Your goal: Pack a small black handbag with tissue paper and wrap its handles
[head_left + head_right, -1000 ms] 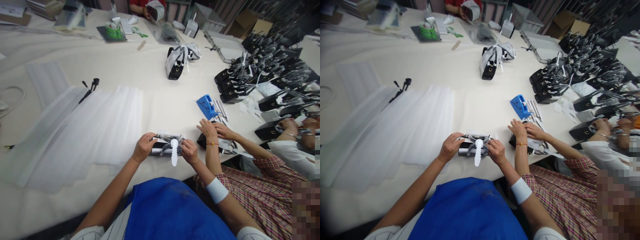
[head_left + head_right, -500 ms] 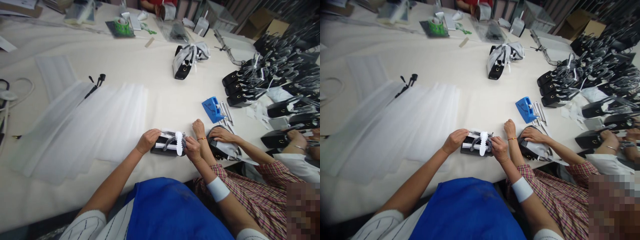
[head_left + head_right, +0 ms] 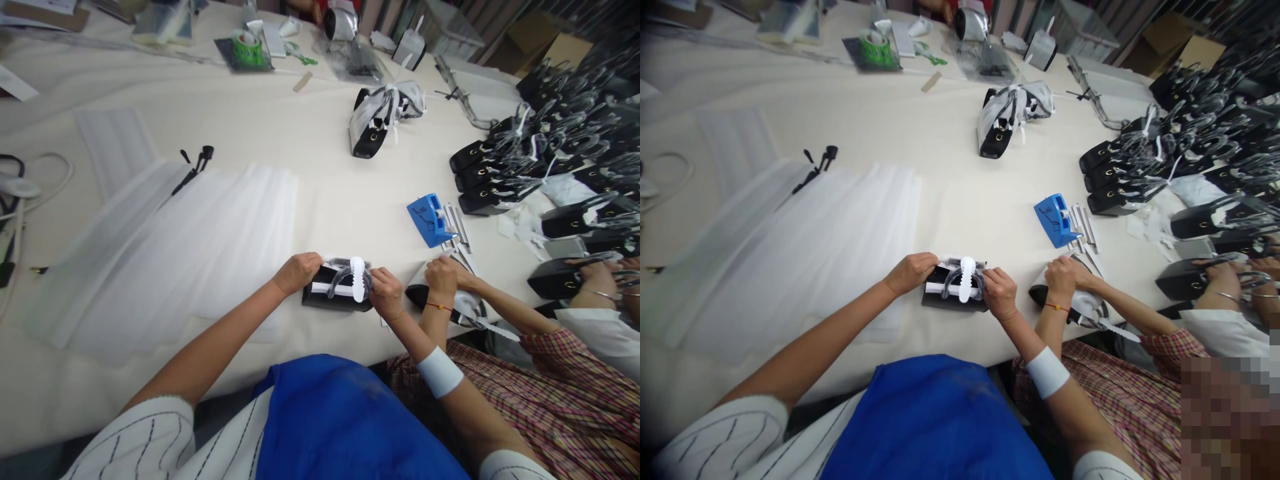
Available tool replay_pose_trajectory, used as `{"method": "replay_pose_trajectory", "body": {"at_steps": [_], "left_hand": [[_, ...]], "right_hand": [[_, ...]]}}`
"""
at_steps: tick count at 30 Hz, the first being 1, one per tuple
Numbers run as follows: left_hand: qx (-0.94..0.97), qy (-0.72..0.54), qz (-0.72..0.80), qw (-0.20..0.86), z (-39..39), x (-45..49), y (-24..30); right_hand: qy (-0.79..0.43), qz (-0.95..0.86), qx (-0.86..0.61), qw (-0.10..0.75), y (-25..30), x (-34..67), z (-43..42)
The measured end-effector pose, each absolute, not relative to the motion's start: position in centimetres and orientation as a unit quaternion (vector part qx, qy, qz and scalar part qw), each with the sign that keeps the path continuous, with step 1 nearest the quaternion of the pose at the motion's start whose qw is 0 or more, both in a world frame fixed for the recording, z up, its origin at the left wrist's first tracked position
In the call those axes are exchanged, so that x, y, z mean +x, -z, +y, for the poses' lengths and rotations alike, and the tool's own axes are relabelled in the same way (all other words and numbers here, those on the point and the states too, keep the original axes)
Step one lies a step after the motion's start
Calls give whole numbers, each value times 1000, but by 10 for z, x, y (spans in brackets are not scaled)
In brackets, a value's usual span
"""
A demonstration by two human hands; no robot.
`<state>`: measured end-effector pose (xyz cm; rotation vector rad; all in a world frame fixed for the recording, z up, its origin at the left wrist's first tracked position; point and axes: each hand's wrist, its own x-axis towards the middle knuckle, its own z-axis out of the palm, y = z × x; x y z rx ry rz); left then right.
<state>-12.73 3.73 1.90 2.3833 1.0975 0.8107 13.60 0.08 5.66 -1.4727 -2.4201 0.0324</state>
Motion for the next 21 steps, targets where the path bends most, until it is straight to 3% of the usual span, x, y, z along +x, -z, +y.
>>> {"method": "replay_pose_trajectory", "body": {"at_steps": [5, 8, 12, 16, 18, 21], "left_hand": [[845, -243, 408, 246, 52, -127, -27], [854, -217, 409, 238, 53, -127, -28], [853, -239, 411, 216, 43, -126, -25], [849, -268, 408, 201, 33, -125, -22], [849, -274, 408, 194, 30, -125, -23], [846, -282, 412, 186, 28, -125, -23]], "right_hand": [[-40, -791, -587, 169, -53, 128, 1], [-119, -787, -583, 162, -61, 134, 5], [-259, -773, -546, 191, -103, 149, 14], [-223, -763, -567, 218, -154, 125, 25], [-226, -794, -544, 148, -163, 94, 35], [-219, -822, -521, -76, -152, 45, 54]]}}
